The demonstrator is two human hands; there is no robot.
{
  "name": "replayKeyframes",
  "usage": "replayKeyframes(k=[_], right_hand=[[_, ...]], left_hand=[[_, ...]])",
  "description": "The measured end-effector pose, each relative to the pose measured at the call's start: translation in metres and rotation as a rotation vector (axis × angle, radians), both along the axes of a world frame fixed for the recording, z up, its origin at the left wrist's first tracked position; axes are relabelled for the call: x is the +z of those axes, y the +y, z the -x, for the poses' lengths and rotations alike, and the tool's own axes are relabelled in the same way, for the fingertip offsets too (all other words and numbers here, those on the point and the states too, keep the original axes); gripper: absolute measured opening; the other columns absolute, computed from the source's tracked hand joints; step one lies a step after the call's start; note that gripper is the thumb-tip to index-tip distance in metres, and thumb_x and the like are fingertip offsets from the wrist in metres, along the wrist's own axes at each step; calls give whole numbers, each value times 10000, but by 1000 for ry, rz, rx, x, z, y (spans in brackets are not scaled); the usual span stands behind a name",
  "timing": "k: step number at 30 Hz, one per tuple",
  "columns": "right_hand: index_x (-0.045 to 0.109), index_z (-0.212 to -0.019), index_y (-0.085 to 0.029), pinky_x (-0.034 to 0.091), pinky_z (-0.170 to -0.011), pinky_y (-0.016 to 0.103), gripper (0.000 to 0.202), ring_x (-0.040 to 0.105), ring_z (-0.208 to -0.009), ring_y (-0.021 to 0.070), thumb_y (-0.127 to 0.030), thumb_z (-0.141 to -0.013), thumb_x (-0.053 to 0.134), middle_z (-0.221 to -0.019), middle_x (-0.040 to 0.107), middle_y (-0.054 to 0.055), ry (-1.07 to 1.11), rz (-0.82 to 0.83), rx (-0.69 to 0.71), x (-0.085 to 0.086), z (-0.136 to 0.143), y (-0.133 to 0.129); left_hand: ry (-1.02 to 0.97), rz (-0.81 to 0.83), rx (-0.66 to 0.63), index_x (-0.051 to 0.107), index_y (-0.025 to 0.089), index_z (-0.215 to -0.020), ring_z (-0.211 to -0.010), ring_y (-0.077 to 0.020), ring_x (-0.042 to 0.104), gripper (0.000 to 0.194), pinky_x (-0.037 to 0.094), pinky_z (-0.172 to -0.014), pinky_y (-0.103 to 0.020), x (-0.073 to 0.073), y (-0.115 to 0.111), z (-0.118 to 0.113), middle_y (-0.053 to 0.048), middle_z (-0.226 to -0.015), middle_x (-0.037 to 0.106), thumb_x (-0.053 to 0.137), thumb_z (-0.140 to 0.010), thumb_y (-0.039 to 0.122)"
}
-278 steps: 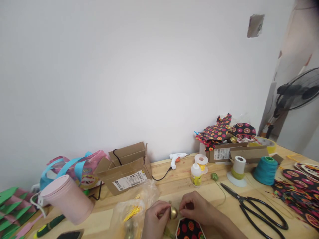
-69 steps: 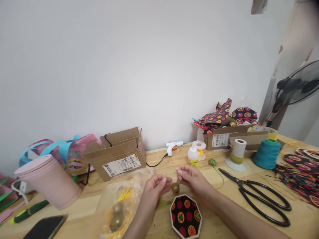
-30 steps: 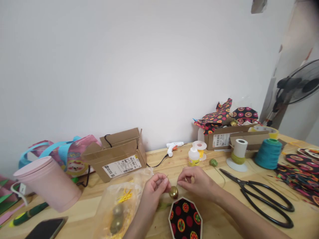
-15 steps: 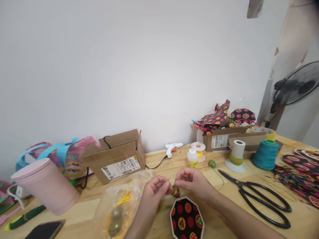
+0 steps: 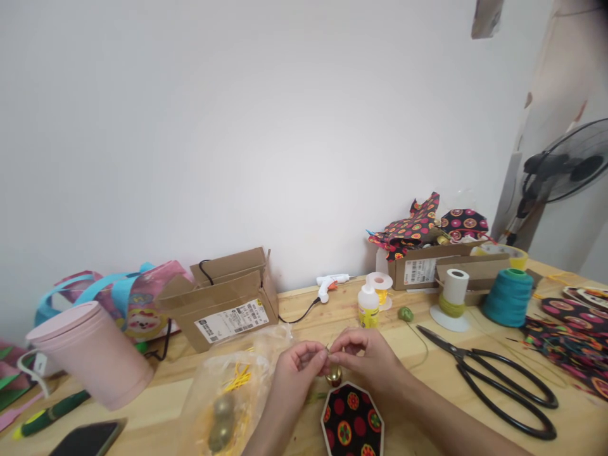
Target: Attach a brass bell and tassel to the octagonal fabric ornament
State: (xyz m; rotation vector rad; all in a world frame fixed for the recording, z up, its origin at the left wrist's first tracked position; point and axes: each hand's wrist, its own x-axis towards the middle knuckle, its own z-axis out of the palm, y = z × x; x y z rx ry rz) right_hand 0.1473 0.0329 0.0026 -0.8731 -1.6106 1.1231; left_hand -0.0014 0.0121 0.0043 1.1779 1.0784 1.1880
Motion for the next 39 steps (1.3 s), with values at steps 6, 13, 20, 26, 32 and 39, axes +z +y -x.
replayKeyframes(k=[6,13,20,26,32,39], right_hand=[[652,-603,-178,308,-437,220,71,417,-458,98,-239,-574,674,-515,571,-11,-58,46,-86,-5,1,0],[662,-590,-187,286,-433,225,113,400,-461,103,-300,-590,675,-511,567,-3,-150,-65,-53,5,-5,-2],[651,-604,-169,253,-421,220,152,349,-448,90,-318,-583,677,-495,527,-15,-153,-36,-79,-1,-3,2],[649,-596,-176,268,-436,220,87,371,-461,92,-262,-593,664,-513,542,-13,-114,-2,-54,-7,-1,2],[646,-603,-175,277,-429,216,86,393,-452,97,-260,-599,650,-483,531,-15,-93,29,-89,-10,0,3],[643,-624,-159,285,-425,209,101,388,-453,91,-258,-608,633,-495,530,-16,-115,5,-108,-10,0,3]], left_hand=[[50,-42,-58,690,138,-737,-587,-153,576,182,439,-581,-231,5,-5,-3,-37,-612,668,669,-621,277],[77,-55,-78,703,154,-768,-572,-147,566,189,439,-583,-231,5,-4,-1,-34,-605,676,655,-635,279],[-45,10,3,665,148,-706,-518,-125,570,208,443,-538,-221,-1,-1,0,-23,-587,671,720,-549,274],[-2,14,17,659,128,-642,-526,-122,570,182,444,-553,-219,-3,2,1,-34,-571,662,708,-570,287],[35,1,-28,692,135,-716,-584,-141,583,185,450,-601,-231,-3,0,1,-46,-631,686,692,-593,273],[28,5,-87,688,138,-723,-605,-130,580,170,442,-602,-211,-1,-2,-1,-36,-654,689,691,-598,253]])
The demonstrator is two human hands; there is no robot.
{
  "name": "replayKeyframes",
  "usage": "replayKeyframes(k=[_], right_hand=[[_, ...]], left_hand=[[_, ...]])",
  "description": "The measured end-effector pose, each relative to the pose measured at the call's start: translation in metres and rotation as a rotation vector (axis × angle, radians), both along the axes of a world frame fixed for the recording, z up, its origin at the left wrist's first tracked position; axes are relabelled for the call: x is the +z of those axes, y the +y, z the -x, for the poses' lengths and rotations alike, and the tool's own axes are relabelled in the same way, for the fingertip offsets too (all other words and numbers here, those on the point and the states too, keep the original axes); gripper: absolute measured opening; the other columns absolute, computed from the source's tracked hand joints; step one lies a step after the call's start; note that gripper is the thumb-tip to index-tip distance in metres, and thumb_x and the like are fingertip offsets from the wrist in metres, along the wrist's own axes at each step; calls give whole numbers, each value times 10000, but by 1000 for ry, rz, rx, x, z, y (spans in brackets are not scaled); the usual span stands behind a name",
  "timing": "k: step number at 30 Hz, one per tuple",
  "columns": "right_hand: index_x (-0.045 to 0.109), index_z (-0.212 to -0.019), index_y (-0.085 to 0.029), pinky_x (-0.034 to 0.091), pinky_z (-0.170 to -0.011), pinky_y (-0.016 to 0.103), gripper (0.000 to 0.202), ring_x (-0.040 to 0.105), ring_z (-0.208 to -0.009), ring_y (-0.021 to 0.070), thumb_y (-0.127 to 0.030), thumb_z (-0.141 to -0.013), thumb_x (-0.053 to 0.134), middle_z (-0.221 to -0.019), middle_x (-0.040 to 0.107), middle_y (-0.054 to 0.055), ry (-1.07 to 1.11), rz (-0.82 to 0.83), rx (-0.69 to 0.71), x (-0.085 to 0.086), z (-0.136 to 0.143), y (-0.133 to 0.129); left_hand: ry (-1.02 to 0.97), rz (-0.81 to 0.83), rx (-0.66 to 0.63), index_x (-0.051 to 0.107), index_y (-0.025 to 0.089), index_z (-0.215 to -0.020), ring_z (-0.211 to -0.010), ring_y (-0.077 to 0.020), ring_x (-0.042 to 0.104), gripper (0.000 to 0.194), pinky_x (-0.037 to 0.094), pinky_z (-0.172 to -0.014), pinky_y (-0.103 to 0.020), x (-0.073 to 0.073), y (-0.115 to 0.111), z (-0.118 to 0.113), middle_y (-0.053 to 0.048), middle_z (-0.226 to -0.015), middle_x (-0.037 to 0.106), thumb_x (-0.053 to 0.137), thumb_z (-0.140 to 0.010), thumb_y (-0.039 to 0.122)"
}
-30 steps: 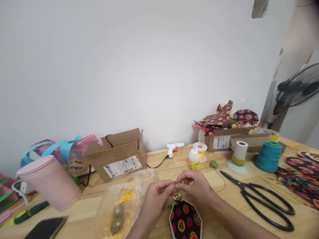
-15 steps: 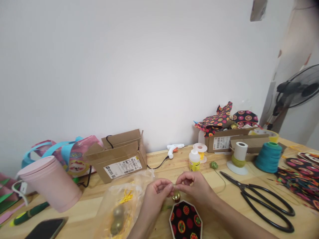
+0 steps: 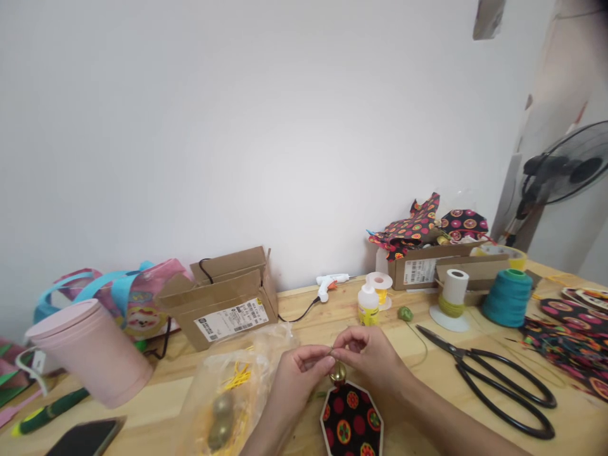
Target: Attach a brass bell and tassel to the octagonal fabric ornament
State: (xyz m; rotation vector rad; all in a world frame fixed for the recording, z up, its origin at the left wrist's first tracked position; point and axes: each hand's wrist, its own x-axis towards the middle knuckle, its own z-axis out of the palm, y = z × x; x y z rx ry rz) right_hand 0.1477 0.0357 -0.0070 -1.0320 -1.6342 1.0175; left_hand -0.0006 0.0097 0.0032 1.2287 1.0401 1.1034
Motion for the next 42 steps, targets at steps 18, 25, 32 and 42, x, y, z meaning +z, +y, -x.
replayKeyframes(k=[18,25,32,42], right_hand=[[634,-672,-165,325,-487,225,110,424,-541,108,-272,-679,612,-630,547,11,-79,-207,113,10,-2,-3],[573,-691,-171,368,-576,232,42,448,-627,113,-201,-721,572,-702,505,0,-62,-292,148,12,-3,-6],[626,-678,-176,384,-714,260,17,496,-776,138,-166,-679,613,-779,514,14,-25,-296,252,20,-6,-12],[652,-739,-153,350,-552,228,267,468,-587,119,-368,-747,494,-616,571,-4,164,115,387,11,-1,-5]], left_hand=[[-22,21,5,687,125,-688,-563,-101,553,174,429,-576,-187,-2,2,5,-30,-605,669,674,-628,288],[-206,168,-14,682,120,-706,-545,-69,554,161,437,-576,-157,0,0,4,-26,-616,671,715,-589,226],[-263,233,16,661,114,-641,-536,-69,561,163,427,-549,-150,6,-3,3,-18,-587,657,747,-531,199],[397,-331,100,634,166,-662,-628,-151,565,56,432,-603,-232,7,-5,2,-28,-655,643,585,-672,192]])
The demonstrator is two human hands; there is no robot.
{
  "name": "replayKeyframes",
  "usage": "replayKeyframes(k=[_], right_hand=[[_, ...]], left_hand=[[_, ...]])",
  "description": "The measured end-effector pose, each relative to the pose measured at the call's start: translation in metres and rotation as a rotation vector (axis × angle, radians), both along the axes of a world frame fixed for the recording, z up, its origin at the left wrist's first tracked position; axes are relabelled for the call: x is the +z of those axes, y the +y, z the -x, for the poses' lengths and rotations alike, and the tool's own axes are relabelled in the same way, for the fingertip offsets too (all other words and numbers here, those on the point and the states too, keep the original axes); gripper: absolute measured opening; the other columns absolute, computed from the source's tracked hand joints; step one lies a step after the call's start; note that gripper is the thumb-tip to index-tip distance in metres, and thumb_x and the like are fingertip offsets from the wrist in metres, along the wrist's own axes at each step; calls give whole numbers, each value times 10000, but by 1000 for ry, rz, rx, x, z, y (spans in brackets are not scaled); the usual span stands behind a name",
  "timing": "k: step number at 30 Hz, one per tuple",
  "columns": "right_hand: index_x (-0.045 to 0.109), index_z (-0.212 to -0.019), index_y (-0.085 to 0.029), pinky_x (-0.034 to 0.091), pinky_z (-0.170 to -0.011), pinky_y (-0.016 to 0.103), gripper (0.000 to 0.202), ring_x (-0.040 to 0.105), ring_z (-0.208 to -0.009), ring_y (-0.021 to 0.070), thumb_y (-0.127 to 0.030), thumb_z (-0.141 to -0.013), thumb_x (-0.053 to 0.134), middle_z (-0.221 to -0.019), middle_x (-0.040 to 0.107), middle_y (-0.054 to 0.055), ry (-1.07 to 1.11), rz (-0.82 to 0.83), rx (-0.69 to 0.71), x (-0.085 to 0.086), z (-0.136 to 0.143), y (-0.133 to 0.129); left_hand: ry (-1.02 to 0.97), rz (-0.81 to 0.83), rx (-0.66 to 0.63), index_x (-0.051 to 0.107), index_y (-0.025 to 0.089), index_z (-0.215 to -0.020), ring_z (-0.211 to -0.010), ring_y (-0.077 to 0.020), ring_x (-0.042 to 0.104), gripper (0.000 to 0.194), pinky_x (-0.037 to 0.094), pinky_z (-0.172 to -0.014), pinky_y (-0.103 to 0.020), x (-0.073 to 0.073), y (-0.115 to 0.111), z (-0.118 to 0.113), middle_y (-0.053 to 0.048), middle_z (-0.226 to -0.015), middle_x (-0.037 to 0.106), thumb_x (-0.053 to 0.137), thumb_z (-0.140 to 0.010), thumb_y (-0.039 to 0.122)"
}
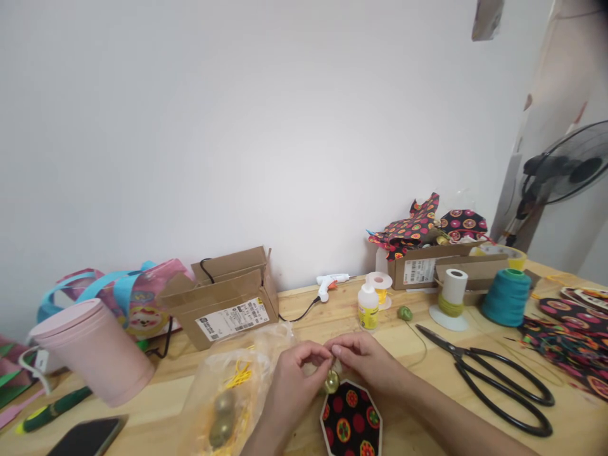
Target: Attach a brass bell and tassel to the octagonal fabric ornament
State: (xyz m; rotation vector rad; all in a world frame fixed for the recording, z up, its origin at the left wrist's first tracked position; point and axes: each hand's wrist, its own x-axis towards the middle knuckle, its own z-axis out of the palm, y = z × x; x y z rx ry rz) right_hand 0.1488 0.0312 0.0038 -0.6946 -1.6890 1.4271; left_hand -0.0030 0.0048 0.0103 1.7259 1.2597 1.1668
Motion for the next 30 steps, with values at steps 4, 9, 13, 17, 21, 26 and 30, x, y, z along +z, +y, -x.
replayKeyframes(k=[4,9,13,17,21,26,30], right_hand=[[636,-597,-142,199,-415,201,319,275,-402,66,-411,-724,519,-419,407,-58,-42,109,1,-1,0,0],[635,-599,-138,175,-412,199,302,265,-405,57,-414,-697,558,-461,486,-41,-11,172,29,-1,-1,0],[632,-656,-129,164,-406,192,278,280,-397,41,-406,-649,612,-532,554,-23,21,240,49,-6,-2,2],[610,-647,-126,192,-413,189,284,302,-392,38,-408,-621,628,-545,569,-18,-4,254,20,-6,-2,2],[587,-605,-136,322,-510,212,223,449,-494,83,-356,-627,614,-551,568,-17,-24,176,-72,-2,-1,1],[566,-563,-151,324,-512,222,110,438,-502,93,-246,-613,594,-524,530,-34,-62,134,-176,-1,-3,3],[550,-564,-161,315,-511,225,99,425,-521,98,-239,-608,593,-540,521,-33,-48,129,-240,-5,-4,6]], left_hand=[[247,-227,19,622,196,-664,-670,-159,567,117,426,-643,-243,9,-4,3,-19,-692,635,529,-702,136],[304,-308,-27,628,211,-697,-701,-158,573,137,425,-653,-236,14,-6,4,-23,-724,639,514,-734,145],[280,-305,-42,639,217,-710,-716,-167,577,137,425,-661,-241,13,-7,3,-32,-741,644,520,-736,155],[265,-285,-38,635,208,-683,-705,-164,576,141,425,-660,-239,12,-6,4,-32,-724,640,519,-732,144],[212,-209,0,624,190,-649,-691,-165,575,126,430,-655,-244,9,-3,5,-30,-702,633,529,-719,147],[31,-20,78,616,164,-647,-632,-162,573,67,435,-610,-237,0,4,9,-27,-649,631,572,-679,202],[-30,136,183,606,147,-618,-512,-137,543,101,385,-483,-206,-15,12,18,-5,-546,617,626,-611,246]])
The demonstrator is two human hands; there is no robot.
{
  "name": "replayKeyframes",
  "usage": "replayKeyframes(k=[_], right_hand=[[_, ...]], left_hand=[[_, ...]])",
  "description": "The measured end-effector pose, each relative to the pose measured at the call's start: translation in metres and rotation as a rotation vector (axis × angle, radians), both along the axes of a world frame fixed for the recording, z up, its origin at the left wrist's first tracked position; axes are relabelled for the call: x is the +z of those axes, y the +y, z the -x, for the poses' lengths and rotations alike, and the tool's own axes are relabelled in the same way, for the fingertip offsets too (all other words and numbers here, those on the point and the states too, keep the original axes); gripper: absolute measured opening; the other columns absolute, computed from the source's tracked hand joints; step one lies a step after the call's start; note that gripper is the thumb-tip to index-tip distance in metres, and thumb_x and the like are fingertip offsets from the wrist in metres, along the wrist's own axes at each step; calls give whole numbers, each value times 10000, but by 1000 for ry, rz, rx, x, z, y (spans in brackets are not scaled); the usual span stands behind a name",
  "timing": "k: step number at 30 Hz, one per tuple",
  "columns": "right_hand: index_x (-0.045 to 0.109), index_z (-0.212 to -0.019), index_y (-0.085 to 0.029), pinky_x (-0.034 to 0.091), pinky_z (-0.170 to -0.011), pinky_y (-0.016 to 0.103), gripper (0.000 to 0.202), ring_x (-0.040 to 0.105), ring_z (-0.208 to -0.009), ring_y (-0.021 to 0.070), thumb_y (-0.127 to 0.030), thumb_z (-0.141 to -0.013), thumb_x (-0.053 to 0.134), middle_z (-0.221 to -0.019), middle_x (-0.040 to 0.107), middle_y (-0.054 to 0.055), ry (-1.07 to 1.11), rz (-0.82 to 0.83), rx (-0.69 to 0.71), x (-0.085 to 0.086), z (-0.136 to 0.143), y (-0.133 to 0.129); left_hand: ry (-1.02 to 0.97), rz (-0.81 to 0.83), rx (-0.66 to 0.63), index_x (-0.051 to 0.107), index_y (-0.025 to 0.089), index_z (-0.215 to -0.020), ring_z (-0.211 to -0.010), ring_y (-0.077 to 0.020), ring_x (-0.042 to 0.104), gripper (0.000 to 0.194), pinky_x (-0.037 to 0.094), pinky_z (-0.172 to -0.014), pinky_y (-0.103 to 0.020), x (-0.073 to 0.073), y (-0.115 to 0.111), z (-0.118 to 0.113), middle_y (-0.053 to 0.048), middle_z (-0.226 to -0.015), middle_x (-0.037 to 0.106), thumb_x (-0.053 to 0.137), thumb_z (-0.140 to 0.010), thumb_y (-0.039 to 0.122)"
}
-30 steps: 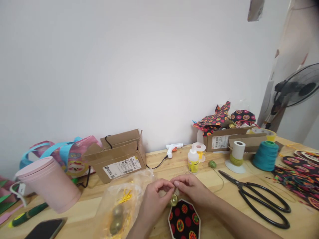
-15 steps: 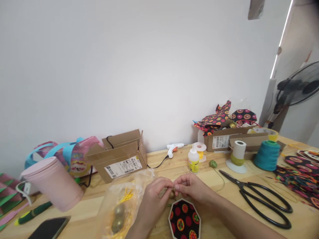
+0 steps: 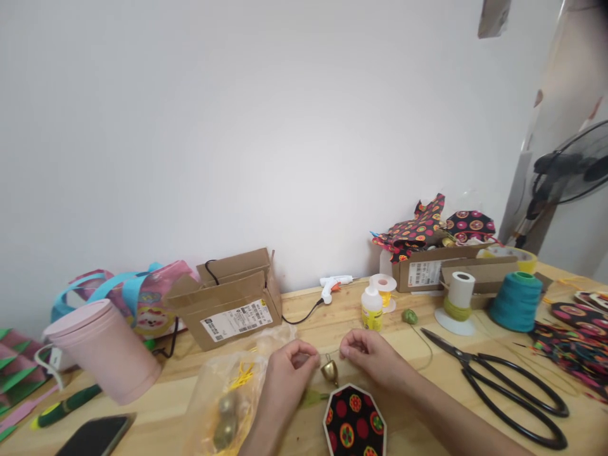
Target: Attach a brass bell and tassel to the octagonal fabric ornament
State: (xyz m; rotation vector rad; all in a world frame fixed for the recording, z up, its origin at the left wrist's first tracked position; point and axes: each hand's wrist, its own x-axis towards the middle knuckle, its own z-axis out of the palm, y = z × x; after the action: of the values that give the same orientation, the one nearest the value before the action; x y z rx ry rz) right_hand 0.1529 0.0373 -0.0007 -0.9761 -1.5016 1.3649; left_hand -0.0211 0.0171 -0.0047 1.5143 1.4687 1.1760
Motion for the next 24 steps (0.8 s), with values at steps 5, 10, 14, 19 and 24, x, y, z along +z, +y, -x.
replayKeyframes(k=[5,10,14,19,24], right_hand=[[530,-573,-168,300,-460,215,170,400,-476,85,-310,-594,620,-520,500,-42,58,52,-37,-6,0,4],[511,-576,-160,327,-444,211,256,419,-422,68,-394,-578,614,-512,522,-40,94,143,-51,-9,-2,9],[534,-607,-146,384,-494,204,237,497,-476,70,-363,-598,628,-596,586,-9,167,264,-57,-5,-4,6],[530,-658,-143,403,-523,184,195,553,-541,65,-307,-645,635,-761,642,37,374,416,55,-2,-4,0],[467,-662,-156,377,-480,188,259,550,-478,71,-355,-644,631,-694,647,17,384,371,119,-7,1,0]], left_hand=[[21,72,41,599,137,-570,-412,-115,492,125,322,-406,-198,-14,7,10,7,-456,583,640,-576,255],[-34,34,-124,601,143,-559,-720,-191,602,65,427,-649,-268,5,-2,6,-92,-817,671,643,-581,187],[-119,44,-307,539,171,-600,-901,-217,573,83,390,-793,-314,19,-9,2,-100,-949,652,602,-653,182],[-249,76,-363,458,191,-670,-867,-189,582,118,393,-774,-300,15,-9,-1,-83,-924,661,537,-741,242],[-194,24,-325,491,180,-714,-795,-175,592,96,415,-730,-285,12,-9,-3,-72,-844,662,501,-770,257]])
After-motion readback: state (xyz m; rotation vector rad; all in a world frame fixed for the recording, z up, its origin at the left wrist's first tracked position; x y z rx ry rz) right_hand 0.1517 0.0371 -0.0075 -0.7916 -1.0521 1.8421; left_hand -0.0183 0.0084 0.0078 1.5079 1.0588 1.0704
